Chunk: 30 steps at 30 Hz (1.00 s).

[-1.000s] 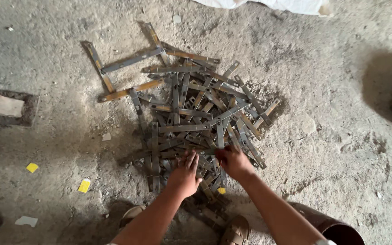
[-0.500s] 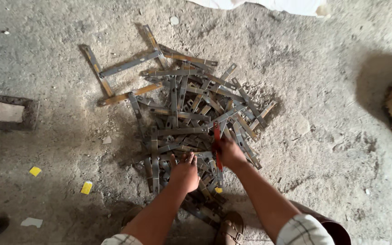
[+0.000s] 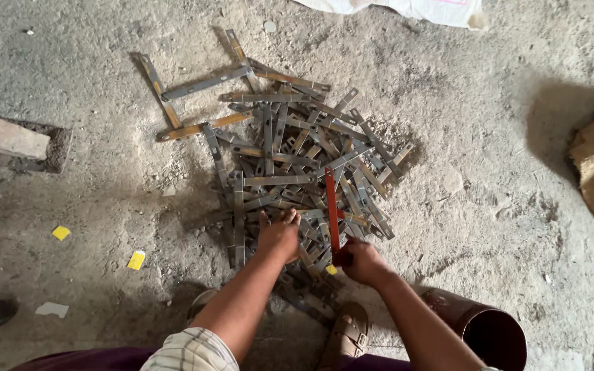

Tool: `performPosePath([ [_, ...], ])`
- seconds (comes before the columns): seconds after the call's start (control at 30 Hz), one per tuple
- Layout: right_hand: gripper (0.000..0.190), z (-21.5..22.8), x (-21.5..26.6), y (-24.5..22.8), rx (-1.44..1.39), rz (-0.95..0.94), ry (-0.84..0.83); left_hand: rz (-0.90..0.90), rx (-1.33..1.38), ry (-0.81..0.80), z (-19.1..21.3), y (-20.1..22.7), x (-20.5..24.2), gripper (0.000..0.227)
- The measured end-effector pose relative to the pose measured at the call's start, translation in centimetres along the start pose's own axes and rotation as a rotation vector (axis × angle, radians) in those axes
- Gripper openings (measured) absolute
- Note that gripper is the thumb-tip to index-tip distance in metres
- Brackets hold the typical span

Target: The person repeatedly picks metal brackets from a pile on the floor, applies red paint to them using a cloth, and places the painted brackets onto a white sack. The process is repeated for multiple brackets throughout the clip.

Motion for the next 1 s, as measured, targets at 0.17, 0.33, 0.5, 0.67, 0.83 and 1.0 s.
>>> performPosePath([
  [0.17,0.019,0.2,-0.2,-0.6,0.023,-0.188,-0.231,0.030,0.009,-0.061,0.6,0.1,0.3,0.082],
  [0.33,0.029,5.5,-2.0,3.9,-0.205,-0.705,-0.058,0.034,-0.059,-0.162,0.6,0.1,0.0,0.086],
  [0.5,0.030,8.0,-9.7,-0.1,-0.138,-0.237,0.199,-0.014,-0.043,-0.153,1.2,0.2,0.3,0.082],
  [0.67,0.024,9.1,-17.2,0.5,0.056,-0.250,0.274,-0.021,-0.054,-0.125,1.1,0.3,-0.1,0.076],
  [0.83,0.015,11.8,-16.4,1.7,-0.018,-0.235,0.497,-0.067,-0.032,-0.147,1.7,0.3,0.4,0.072],
  [1.0,0.016,8.9,-11.1,-1.6,0.109,-0.139,0.456,0.184,0.510,0.234,2.4,-7.2,1.9,0.038],
])
Point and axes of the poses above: each hand's wrist, its own x-axis away from the middle knuckle, its own z-axis out of the back of the hand, y = z × x, the point moved 7 cm from there along -x, towards the middle knuckle, and after that the axes turned 5 degrees about -y, right-handed, at the moved point
